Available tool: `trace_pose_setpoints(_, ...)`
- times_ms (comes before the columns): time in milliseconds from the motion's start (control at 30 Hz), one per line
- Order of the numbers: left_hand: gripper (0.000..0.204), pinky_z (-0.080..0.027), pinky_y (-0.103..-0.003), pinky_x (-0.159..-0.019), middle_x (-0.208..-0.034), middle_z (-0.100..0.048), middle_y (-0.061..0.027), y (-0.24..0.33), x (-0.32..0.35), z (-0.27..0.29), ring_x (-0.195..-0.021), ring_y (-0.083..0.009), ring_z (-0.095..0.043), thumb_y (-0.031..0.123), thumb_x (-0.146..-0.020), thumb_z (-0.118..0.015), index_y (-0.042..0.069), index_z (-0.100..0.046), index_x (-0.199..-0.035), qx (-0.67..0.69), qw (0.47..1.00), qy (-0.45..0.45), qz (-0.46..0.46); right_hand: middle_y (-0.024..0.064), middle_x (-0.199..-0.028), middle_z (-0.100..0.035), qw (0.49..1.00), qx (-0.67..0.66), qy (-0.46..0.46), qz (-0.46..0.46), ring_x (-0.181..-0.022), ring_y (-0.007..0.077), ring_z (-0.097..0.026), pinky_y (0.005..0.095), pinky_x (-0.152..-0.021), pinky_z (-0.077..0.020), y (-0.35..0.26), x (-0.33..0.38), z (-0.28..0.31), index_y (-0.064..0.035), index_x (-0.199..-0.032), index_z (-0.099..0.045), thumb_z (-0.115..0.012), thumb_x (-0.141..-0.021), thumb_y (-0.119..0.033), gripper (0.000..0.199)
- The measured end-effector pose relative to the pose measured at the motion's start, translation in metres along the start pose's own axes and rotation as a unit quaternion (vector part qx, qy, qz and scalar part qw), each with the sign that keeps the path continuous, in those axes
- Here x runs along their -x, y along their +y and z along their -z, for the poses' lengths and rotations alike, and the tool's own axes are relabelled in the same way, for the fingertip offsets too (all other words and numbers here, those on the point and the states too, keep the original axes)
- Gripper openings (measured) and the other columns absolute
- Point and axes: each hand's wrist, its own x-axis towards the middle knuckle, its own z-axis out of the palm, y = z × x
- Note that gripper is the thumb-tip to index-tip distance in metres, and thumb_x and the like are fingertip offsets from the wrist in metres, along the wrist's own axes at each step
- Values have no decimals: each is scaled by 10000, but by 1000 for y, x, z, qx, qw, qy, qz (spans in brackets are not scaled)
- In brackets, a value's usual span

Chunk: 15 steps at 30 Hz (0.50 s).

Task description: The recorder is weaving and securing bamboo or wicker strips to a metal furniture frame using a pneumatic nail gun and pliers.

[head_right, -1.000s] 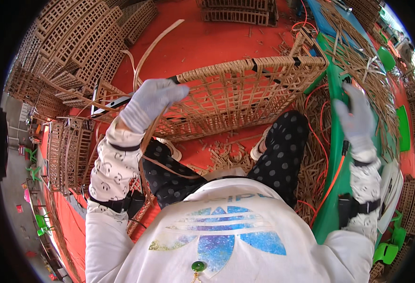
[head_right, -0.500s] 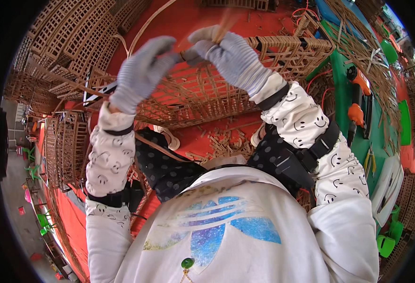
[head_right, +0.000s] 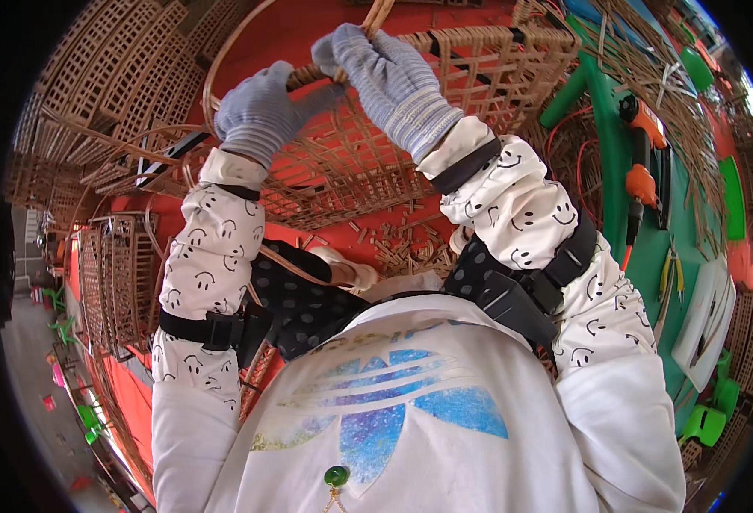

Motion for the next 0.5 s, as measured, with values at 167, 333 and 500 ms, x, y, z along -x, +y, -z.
trace_pose_setpoints(167, 790, -506, -441, -707, -890, -668, -133, -19, -46, -17, -830, -306, -657, 821, -684, -471, 116, -599, -1015, 4, 995, 95, 2, 84, -992, -639, 973, 190, 60, -114, -903, 173, -624, 281, -803, -510, 39, 3, 36, -62, -1132, -576, -543, -927, -226, 265)
trace_pose_setpoints(333, 690, -500, -412, -744, -890, -676, -138, -46, -135, -31, -843, -321, -652, 745, -747, -499, 119, -623, -1009, 9, 988, 139, -73, 124, -927, -628, 872, -101, 203, -433, -834, 238, -643, 337, -686, -554, 167, 33, 81, -20, -1175, -508, -565, -904, -220, 342)
trace_pose_setpoints(500, 726, -471, -389, -636, -650, -582, -132, -64, -232, -72, -644, -263, -598, 772, -765, -434, 57, -558, -725, -10, 983, 181, -41, 143, -1006, -629, 712, -250, 250, -607, -917, 330, -628, 485, -773, -521, 322, 97, 113, -39, -1108, -544, -527, -912, -234, 276)
